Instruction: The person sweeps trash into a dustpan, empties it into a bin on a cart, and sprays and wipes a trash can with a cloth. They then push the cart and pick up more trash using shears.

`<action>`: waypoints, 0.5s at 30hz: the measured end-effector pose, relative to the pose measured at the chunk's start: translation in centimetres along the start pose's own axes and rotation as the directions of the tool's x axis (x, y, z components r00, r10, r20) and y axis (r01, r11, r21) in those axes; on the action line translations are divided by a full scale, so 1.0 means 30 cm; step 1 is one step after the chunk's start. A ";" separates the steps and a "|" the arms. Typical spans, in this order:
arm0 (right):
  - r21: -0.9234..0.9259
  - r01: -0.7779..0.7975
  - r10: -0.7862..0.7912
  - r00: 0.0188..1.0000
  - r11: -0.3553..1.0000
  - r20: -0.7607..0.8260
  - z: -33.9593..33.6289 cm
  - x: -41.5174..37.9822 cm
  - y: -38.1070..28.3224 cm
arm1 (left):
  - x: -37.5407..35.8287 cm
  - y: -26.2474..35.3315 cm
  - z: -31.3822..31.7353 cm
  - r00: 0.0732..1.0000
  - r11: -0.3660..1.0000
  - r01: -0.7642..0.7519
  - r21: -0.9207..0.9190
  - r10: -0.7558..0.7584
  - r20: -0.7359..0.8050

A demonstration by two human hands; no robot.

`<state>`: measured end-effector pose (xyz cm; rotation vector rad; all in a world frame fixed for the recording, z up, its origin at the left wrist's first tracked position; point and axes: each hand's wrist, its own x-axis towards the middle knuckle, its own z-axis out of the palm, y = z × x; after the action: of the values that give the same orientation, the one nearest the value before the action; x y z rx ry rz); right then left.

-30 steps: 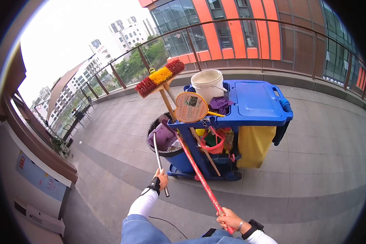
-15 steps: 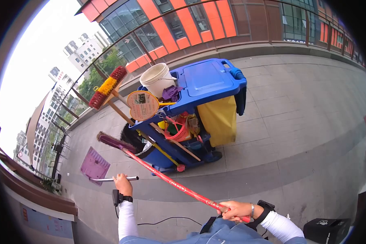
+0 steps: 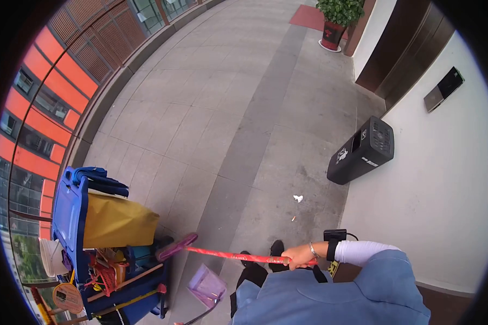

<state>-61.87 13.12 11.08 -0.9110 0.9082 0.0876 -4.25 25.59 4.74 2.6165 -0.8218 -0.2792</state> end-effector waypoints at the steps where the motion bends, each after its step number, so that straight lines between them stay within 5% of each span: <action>1: 0.042 -0.032 0.037 0.993 0.999 -0.111 -0.011 -0.022 0.066 | 0.013 0.055 0.119 0.992 0.993 -0.111 0.040 0.109 0.061; 2: 0.089 -0.059 0.077 0.974 0.994 -0.215 -0.018 -0.038 0.124 | 0.045 0.153 0.248 0.953 0.759 0.300 -0.578 -0.211 0.218; 5: 0.128 -0.085 0.135 0.878 0.988 -0.459 -0.023 0.007 0.375 | -0.070 0.604 0.461 0.865 0.833 0.167 -0.528 0.132 0.483; 7: 0.160 -0.135 0.203 0.790 0.978 -0.578 0.015 -0.014 0.456 | -0.101 0.800 0.612 0.677 0.837 -0.199 -0.509 0.493 0.546; 9: 0.375 -0.075 0.347 0.577 0.924 -0.739 0.080 -0.080 0.431 | -0.197 1.031 0.703 0.424 0.663 -0.497 -0.560 0.749 0.510; 11: 0.510 -0.077 0.471 0.519 0.856 -0.713 0.176 -0.070 0.528 | -0.252 1.170 0.834 0.185 0.521 -0.675 -0.523 0.805 0.563; 15: 0.754 0.046 0.649 0.477 0.655 -0.592 0.460 -0.062 0.514 | -0.463 1.389 0.958 -0.152 0.327 -0.659 -0.677 0.824 0.546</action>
<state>-60.74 33.33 6.35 0.0626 1.8885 -0.3985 -45.16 -6.39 -3.04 1.0812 -2.3785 -1.2947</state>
